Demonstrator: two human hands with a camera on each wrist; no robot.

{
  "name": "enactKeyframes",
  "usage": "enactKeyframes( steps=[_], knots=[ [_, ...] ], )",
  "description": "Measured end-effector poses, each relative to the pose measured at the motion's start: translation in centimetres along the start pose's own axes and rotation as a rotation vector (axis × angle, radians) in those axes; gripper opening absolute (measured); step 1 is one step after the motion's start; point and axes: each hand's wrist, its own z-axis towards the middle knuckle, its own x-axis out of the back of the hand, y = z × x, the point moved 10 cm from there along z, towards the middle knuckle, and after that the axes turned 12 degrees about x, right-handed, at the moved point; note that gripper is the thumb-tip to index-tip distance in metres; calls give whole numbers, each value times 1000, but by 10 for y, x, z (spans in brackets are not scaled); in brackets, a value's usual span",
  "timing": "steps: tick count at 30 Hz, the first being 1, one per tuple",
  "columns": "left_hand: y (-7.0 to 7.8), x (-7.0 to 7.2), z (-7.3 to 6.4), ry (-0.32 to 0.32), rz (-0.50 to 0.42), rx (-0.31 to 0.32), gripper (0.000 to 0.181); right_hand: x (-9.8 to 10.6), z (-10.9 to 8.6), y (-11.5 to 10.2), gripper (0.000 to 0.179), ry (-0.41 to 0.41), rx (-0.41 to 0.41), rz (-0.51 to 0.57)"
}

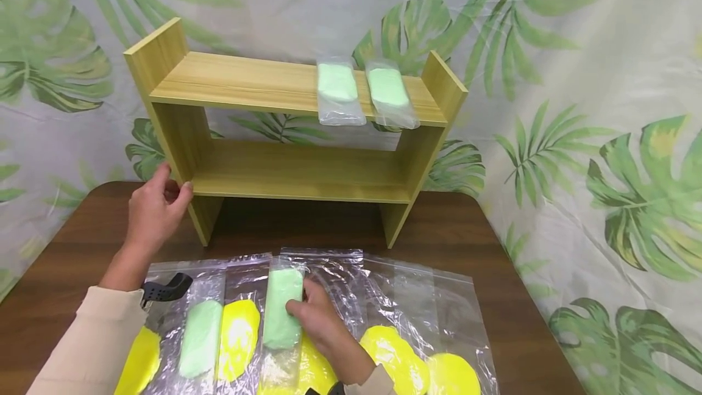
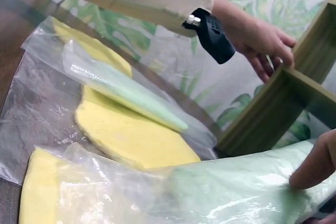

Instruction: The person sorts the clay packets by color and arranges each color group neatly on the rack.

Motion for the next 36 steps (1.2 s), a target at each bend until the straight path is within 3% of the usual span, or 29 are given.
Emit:
enactKeyframes(
  steps=[12,20,26,36],
  knots=[
    [1,-2,0,-1,5,-2,34,-9,-4,4,58,-85,-76,64],
    [2,-1,0,3,4,-1,37,-15,-7,2,68,-188,-79,93],
    [0,-1,0,5,11,-3,33,-9,-6,1,53,-118,-103,69],
    [-1,-1,1,6,6,-4,34,-2,-6,-21,53,-67,-90,53]
  ],
)
